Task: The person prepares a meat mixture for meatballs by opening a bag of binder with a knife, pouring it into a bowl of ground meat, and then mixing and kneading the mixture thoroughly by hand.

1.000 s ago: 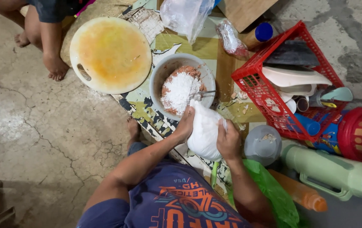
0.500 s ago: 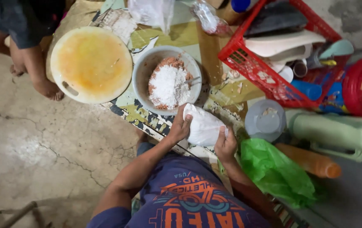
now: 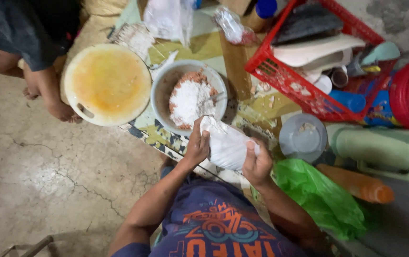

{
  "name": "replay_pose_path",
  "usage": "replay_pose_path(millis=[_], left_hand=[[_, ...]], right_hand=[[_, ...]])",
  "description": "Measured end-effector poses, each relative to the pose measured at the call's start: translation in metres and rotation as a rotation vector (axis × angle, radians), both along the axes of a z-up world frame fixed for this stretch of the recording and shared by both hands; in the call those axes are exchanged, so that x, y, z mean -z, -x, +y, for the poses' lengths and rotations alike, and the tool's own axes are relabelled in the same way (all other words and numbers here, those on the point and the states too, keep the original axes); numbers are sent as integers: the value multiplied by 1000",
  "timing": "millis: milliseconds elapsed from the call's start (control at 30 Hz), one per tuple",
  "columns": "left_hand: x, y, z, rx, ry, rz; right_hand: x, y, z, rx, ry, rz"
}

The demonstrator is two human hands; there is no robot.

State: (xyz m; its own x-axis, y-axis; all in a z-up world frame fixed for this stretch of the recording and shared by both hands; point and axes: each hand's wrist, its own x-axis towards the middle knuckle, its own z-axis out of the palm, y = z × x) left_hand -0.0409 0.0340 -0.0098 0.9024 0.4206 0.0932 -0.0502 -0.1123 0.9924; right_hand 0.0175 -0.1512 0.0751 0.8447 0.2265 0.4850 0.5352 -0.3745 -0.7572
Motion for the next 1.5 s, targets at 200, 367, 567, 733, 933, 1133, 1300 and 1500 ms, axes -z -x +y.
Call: replay_pose_path(millis=[200,367,567,733,933,1133,1300,1500], left_hand=[[-71,-28,50,-43,-113,-170],[-78,-52,74,-69,-154,-304],[-69,-62,76,-34,-178,-412],[-83,-55,67,75,-229,-404],[-91,-54,54,179,-299,-349],[-91,-57,33,236,-311,-370],[-84,-54,3,340,-231,-348],[-57,-63,-36,222,-179,-440]], right_hand=[[-42,-25,42,-7,-98,-48],[-44,-43,76,-17,-247,-42],[-42,-52,87,48,-249,-57],[-65,-52,93,68,-201,-78],[-65,-50,82,82,-174,-73],[-43,-52,48,135,-166,-14],[-94,-36,47,163,-159,30],[-39,-29,-3,219,-173,88]])
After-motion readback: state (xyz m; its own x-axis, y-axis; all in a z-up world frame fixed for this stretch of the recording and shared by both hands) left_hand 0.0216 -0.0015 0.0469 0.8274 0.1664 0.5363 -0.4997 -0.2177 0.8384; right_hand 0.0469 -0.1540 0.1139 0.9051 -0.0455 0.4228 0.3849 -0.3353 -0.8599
